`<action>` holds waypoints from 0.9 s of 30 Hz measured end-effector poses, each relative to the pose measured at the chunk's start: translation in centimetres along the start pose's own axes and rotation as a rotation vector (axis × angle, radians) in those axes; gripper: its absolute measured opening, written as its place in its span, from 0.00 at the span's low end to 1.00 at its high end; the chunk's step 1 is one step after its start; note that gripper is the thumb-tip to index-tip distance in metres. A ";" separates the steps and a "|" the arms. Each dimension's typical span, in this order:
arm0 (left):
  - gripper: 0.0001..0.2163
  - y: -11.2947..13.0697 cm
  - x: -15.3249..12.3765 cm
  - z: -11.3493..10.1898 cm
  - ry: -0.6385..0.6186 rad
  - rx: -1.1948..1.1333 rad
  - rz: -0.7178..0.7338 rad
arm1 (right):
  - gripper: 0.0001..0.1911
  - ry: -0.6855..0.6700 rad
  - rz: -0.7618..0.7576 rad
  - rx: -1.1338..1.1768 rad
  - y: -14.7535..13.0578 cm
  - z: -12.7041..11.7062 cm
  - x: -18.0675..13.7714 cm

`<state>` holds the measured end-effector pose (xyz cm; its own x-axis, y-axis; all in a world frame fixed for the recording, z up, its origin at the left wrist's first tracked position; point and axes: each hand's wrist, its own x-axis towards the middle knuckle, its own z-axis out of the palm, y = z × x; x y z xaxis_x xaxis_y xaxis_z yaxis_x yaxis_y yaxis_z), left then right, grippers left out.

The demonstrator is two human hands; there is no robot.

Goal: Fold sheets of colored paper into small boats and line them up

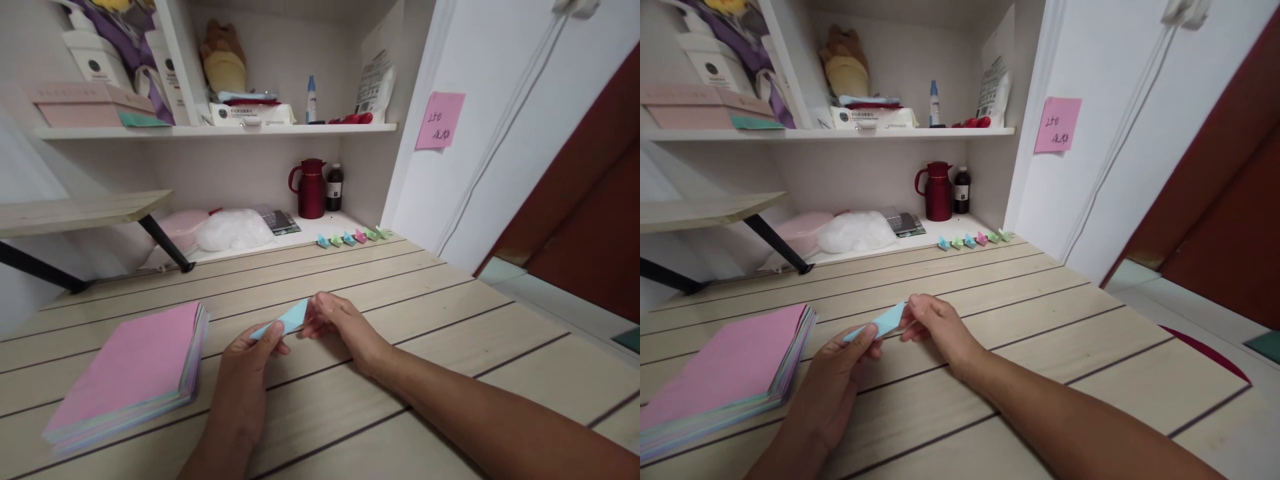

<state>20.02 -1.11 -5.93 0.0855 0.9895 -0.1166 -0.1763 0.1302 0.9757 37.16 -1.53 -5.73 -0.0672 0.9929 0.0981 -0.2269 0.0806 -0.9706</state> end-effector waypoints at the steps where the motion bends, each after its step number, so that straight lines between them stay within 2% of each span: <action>1: 0.15 0.0 0.0 0.0 -0.007 0.003 0.009 | 0.23 -0.014 -0.009 -0.003 0.0 0.0 -0.1; 5: 0.15 0.2 -0.2 0.3 -0.029 0.084 0.029 | 0.18 -0.061 -0.007 0.015 -0.1 0.1 -0.2; 10: 0.18 0.5 -0.7 0.7 -0.064 0.207 0.045 | 0.20 -0.021 0.058 -0.012 0.2 0.5 -0.4; 14: 0.17 0.0 -0.6 0.4 0.003 0.186 0.051 | 0.22 0.059 0.086 0.028 0.2 1.2 -0.4; 20: 0.15 -0.9 0.3 0.1 -0.066 0.012 0.100 | 0.19 0.151 0.126 0.111 0.1 1.0 0.0; 27: 0.15 0.2 -0.5 1.3 -0.045 0.170 0.074 | 0.20 0.156 0.067 0.038 0.8 1.3 -0.4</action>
<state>21.24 -1.71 -5.43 0.1232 0.9916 -0.0389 -0.0156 0.0411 0.9990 35.72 -2.01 -6.29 0.0679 0.9977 -0.0045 -0.2641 0.0137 -0.9644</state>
